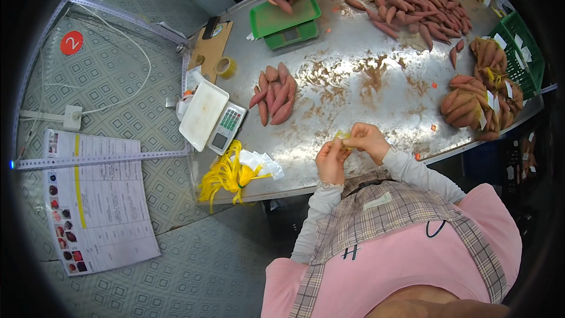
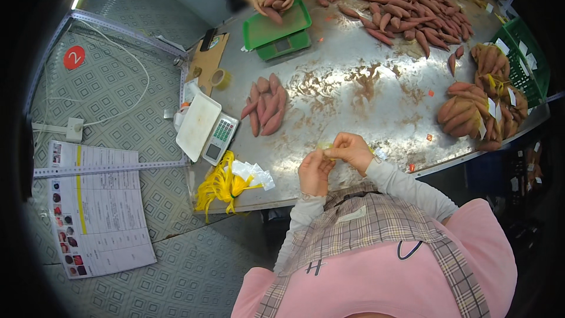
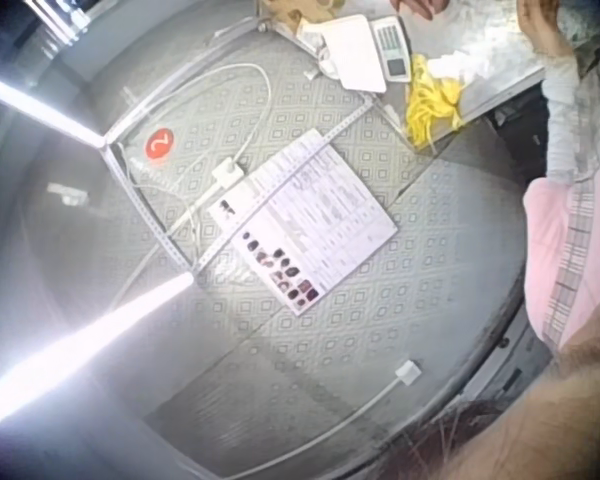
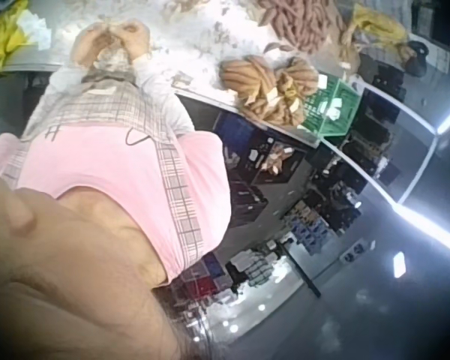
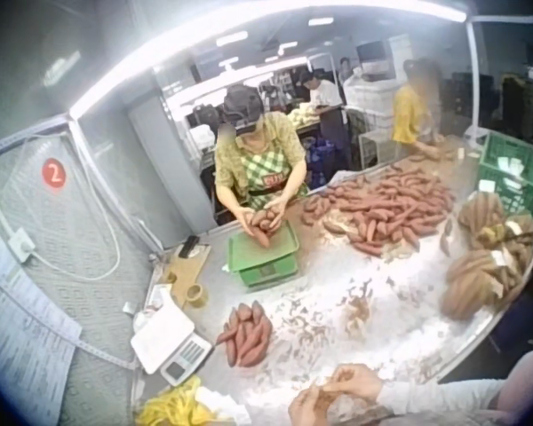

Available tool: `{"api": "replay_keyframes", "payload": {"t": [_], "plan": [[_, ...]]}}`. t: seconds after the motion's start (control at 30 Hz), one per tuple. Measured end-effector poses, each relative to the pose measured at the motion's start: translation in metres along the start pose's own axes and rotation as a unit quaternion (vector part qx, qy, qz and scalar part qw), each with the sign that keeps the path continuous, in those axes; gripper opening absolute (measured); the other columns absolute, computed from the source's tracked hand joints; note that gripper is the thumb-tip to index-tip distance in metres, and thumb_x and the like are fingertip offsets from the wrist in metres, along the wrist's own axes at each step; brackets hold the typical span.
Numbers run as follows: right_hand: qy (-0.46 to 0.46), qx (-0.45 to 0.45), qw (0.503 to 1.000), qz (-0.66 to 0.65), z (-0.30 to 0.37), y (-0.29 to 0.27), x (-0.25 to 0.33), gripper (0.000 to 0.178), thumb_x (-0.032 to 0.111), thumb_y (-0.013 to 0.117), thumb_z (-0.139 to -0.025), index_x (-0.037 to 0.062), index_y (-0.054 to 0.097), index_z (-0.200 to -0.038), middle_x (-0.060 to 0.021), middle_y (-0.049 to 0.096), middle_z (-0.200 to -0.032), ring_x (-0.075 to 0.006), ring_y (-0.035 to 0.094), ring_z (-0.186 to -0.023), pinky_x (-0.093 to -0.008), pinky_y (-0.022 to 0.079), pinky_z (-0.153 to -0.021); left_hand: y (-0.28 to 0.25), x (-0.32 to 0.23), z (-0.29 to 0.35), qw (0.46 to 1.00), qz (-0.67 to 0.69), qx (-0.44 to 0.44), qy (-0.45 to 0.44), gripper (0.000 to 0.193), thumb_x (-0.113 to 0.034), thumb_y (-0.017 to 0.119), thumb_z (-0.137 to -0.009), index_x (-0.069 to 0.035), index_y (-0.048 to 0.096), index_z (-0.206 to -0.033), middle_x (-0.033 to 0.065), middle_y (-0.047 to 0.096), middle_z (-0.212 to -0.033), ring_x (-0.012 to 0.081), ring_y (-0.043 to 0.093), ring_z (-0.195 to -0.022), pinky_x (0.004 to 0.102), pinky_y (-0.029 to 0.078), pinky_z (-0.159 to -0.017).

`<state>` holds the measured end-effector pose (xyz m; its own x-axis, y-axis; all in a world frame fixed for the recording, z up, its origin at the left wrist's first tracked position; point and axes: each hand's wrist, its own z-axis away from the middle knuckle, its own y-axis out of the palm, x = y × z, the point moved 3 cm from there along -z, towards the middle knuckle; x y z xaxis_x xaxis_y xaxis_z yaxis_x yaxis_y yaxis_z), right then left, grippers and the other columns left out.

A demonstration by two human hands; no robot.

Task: The person gathers sweet potatoes from a metal table, places them into a yellow mesh bag, and ties the bag with a yellow plastic tie. They then affix a printed label to the tied bag and place it into a green crate. The process is repeated for multiple bags.

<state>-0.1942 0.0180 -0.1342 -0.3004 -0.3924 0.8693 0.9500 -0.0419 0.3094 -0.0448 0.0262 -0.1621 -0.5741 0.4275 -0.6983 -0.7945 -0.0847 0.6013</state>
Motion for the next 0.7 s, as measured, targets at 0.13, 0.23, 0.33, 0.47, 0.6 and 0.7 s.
{"api": "replay_keyframes", "payload": {"t": [0.13,0.23,0.33,0.47,0.6,0.7], "plan": [[0.015,0.020,0.998,-0.052,-0.002,-0.006,-0.007,0.022,0.017,0.077,-0.084,0.0095,0.057,-0.079,0.0045,0.052,-0.064,-0.0044,0.042,-0.054,-0.0202,0.032,-0.050,-0.016,-0.019,-0.004,0.997,0.030,-0.061,-0.038,0.022,-0.029,0.061,-0.096,-0.007,0.063,-0.099,0.0070,0.069,-0.096,0.0181,0.066,-0.087,0.0319,0.053,-0.075],[0.024,0.030,0.993,-0.115,-0.006,-0.003,-0.016,0.022,0.018,0.076,-0.084,0.0100,0.056,-0.080,0.0032,0.054,-0.066,-0.0047,0.043,-0.055,-0.0202,0.035,-0.052,-0.019,-0.030,-0.002,0.996,-0.010,-0.090,-0.002,0.026,-0.032,0.060,-0.097,-0.006,0.062,-0.096,0.0077,0.070,-0.090,0.0184,0.068,-0.078,0.0295,0.053,-0.069],[0.047,0.044,0.993,-0.099,-0.008,0.008,-0.013,0.022,0.019,0.076,-0.085,0.0100,0.056,-0.080,0.0020,0.058,-0.071,-0.0049,0.047,-0.059,-0.0205,0.038,-0.055,-0.027,-0.036,-0.001,0.988,-0.094,-0.109,0.062,0.029,-0.031,0.060,-0.097,-0.003,0.064,-0.099,0.0076,0.069,-0.085,0.0164,0.067,-0.072,0.0263,0.053,-0.065],[0.020,0.110,0.994,-0.002,-0.012,0.021,-0.020,0.021,0.018,0.075,-0.085,0.0081,0.058,-0.081,0.0011,0.063,-0.079,-0.0053,0.054,-0.068,-0.0218,0.045,-0.062,-0.035,-0.041,-0.001,0.988,-0.070,-0.121,0.063,0.032,-0.031,0.060,-0.097,-0.001,0.064,-0.106,0.0074,0.068,-0.084,0.0145,0.065,-0.069,0.0255,0.053,-0.065],[-0.048,0.123,0.990,0.046,-0.014,0.040,-0.021,0.016,0.015,0.074,-0.086,0.0044,0.062,-0.088,0.0002,0.065,-0.082,-0.0057,0.058,-0.074,-0.0232,0.048,-0.067,-0.025,-0.053,0.004,0.992,0.035,-0.115,0.028,0.032,-0.023,0.064,-0.095,0.000,0.060,-0.117,0.0074,0.068,-0.086,0.0137,0.064,-0.073,0.0247,0.053,-0.068],[-0.021,0.114,0.993,0.024,-0.017,0.050,-0.027,0.017,0.014,0.074,-0.086,0.0026,0.064,-0.093,-0.0006,0.066,-0.085,-0.0063,0.060,-0.078,-0.0230,0.049,-0.069,-0.029,-0.053,0.007,0.991,-0.050,-0.079,0.096,0.040,-0.010,0.067,-0.091,0.000,0.053,-0.128,0.0074,0.068,-0.089,0.0127,0.064,-0.078,0.0244,0.053,-0.071]]}}
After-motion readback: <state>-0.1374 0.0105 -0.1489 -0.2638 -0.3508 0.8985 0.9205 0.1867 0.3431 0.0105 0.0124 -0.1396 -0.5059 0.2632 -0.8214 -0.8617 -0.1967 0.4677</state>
